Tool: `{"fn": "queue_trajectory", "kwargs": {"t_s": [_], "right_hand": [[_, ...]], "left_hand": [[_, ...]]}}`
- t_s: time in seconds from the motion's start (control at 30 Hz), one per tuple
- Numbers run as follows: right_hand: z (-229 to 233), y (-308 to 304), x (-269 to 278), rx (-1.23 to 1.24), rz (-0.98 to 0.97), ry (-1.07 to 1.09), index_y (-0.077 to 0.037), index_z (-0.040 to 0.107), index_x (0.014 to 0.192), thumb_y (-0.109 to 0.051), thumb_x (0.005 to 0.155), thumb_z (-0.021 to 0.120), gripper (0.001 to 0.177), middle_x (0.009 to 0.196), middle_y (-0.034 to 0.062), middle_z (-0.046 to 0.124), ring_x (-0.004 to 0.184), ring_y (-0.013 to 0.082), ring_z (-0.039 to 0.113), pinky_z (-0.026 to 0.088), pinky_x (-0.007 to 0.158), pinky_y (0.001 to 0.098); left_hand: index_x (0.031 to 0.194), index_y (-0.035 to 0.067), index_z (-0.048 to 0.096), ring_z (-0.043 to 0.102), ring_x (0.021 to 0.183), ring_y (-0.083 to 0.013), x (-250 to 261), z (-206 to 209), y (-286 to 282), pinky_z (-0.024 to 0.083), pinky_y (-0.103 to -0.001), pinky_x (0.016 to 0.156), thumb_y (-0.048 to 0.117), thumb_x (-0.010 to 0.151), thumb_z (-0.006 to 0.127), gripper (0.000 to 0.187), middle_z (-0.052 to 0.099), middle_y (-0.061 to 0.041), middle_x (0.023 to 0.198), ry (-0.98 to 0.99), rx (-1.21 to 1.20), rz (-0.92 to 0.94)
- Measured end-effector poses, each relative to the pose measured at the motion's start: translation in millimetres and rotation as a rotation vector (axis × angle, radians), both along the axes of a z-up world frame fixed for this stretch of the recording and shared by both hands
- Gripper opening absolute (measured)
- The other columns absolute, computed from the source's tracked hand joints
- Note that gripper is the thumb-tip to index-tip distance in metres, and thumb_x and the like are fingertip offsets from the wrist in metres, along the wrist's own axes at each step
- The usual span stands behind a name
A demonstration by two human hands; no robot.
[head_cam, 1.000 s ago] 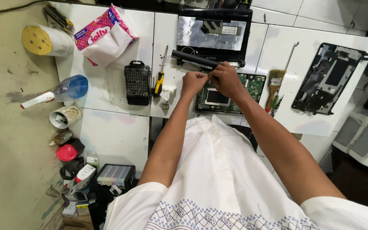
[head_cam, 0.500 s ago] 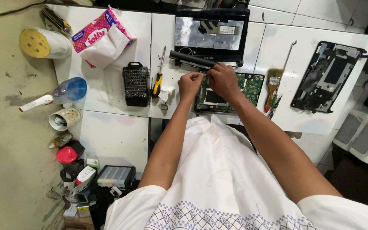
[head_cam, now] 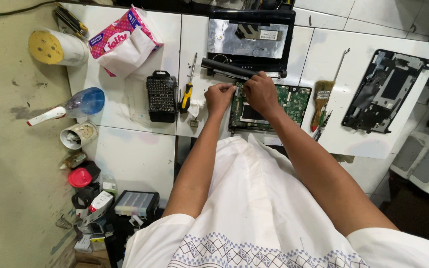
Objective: The person places a green circuit board on a white table and uses a screwdriver to tighten screws on the board. The person then picks up a small black component and attaches it to the circuit board.
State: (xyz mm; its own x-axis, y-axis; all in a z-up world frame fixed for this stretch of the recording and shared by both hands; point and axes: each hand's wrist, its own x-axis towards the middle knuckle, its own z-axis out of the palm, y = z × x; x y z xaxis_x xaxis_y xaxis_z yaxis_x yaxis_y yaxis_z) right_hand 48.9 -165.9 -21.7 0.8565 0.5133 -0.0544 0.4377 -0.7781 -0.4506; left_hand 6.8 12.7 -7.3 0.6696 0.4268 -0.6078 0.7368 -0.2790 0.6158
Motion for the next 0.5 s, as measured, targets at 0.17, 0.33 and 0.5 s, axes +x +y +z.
{"fn": "queue_trajectory", "kwargs": {"t_s": [0.17, 0.33, 0.5], "right_hand": [[22, 4, -1, 0.05, -0.007, 0.014, -0.012, 0.078, 0.094, -0.016, 0.105, 0.077, 0.012, 0.083, 0.0047, 0.065, 0.09, 0.0263, 0.06, 0.058, 0.076, 0.0401], [27, 5, -2, 0.101, -0.018, 0.038, -0.009, 0.077, 0.096, -0.012, 0.102, 0.079, 0.007, 0.087, 0.0069, 0.067, 0.095, 0.0285, 0.061, 0.06, 0.08, 0.043], [34, 6, -3, 0.137, -0.064, 0.065, -0.008, 0.076, 0.096, -0.009, 0.102, 0.078, 0.007, 0.087, 0.0085, 0.066, 0.094, 0.0302, 0.062, 0.062, 0.083, 0.044]], "left_hand": [[0.1, 0.021, 0.087, 0.081, 0.088, -0.0294, 1, -2, 1, 0.065, -0.042, 0.079, 0.031, 0.082, 0.088, 0.021, 0.082, -0.003, 0.083, -0.004, -0.016, 0.009], [0.098, 0.021, 0.087, 0.081, 0.081, -0.027, 2, -7, 2, 0.065, -0.039, 0.076, 0.03, 0.08, 0.088, 0.02, 0.082, -0.002, 0.078, 0.001, -0.012, 0.017], [0.098, 0.021, 0.087, 0.081, 0.079, -0.0252, 3, -7, 3, 0.065, -0.039, 0.075, 0.03, 0.079, 0.089, 0.02, 0.081, -0.002, 0.076, -0.008, -0.013, -0.003]]}}
